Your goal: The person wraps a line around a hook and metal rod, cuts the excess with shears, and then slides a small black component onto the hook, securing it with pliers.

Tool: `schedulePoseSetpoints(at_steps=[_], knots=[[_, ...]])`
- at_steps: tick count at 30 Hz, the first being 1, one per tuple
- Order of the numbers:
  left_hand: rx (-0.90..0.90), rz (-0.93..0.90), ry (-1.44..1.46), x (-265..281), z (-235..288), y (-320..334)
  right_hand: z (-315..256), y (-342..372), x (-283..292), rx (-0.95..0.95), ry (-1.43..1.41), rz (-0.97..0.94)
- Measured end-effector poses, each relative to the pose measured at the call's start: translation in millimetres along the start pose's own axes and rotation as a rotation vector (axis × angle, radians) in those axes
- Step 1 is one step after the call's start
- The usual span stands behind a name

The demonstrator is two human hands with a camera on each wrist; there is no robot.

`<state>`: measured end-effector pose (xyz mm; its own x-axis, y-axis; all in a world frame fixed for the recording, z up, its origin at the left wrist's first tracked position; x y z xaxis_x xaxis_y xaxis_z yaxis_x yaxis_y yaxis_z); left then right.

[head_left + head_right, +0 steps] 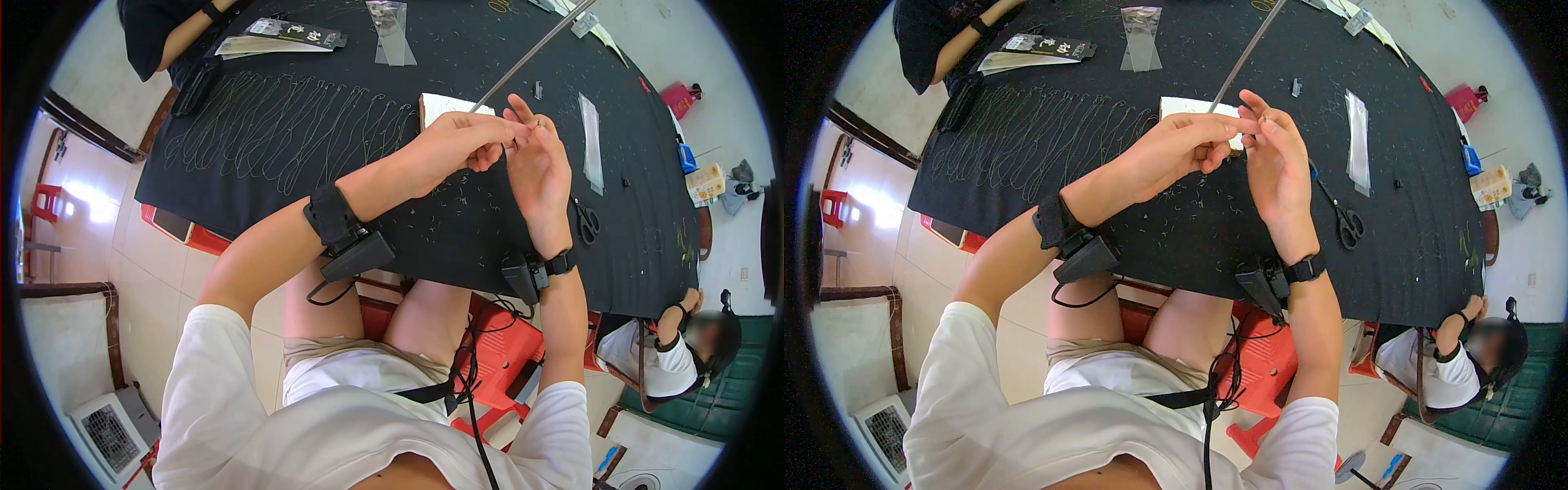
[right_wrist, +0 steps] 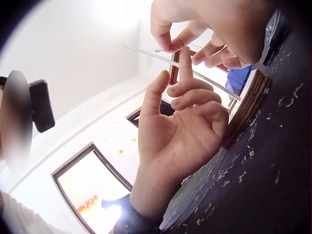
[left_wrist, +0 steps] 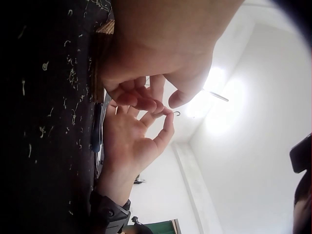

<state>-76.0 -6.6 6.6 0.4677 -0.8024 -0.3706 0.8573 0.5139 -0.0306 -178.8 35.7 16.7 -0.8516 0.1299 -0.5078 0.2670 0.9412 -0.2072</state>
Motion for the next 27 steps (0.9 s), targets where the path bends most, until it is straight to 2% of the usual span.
schedulePoseSetpoints(at_steps=[6, 8, 9, 11, 12, 14, 18, 20, 21, 26, 27], knots=[[0.051, -0.045, 0.016, -5.7, -0.6, 2.6, -1.4, 1.5, -4.6, 0.016, 0.068, -0.048], [0.078, -0.08, 0.026, -7.4, -2.6, 3.3, -10.1, 3.2, -11.3, 0.148, 0.241, -0.074], [0.072, -0.133, 0.05, -10.5, -2.2, 3.4, -10.1, 3.5, -10.9, 0.148, 0.24, -0.073], [0.066, -0.187, 0.073, -13.1, -1.9, 3.2, -18.2, 6.2, -15.0, 0.288, 0.461, -0.11], [0.051, -0.219, 0.069, -14.9, -0.6, 3.3, -19.3, 6.4, -15.3, 0.288, 0.461, -0.109], [0.036, -0.252, 0.064, -16.1, 0.3, 4.2, -30.2, 11.9, -29.0, 0.478, 0.77, -0.18], [0.021, -0.266, 0.209, -19.2, 1.1, 5.5, -34.3, 16.6, -37.2, 0.491, 0.828, -0.206], [0.013, -0.247, 0.264, -18.1, 2.2, 5.0, -34.2, 21.1, -44.8, 0.563, 0.949, -0.27], [0.001, -0.243, 0.269, -16.7, 4.4, 5.6, -34.2, 23.8, -48.8, 0.516, 0.97, -0.249], [-0.109, -0.184, 0.319, -7.8, 10.1, 2.2, -33.2, 31.9, -69.5, 0.498, 0.91, -0.391], [-0.094, -0.168, 0.286, -7.1, 8.9, 2.9, -30.9, 34.1, -74.5, 0.419, 0.811, -0.392]])
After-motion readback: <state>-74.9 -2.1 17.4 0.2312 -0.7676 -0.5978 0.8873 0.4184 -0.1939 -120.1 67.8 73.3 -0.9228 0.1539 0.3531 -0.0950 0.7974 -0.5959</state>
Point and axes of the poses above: each hand's wrist, its own y-axis away from the middle knuckle, its own x-axis out of the back of the hand, z = x × y, the point moved 7 cm from there along -y, towards the middle knuckle, and after that the axes turned 3 degrees about -y, right-handed, at the moved point
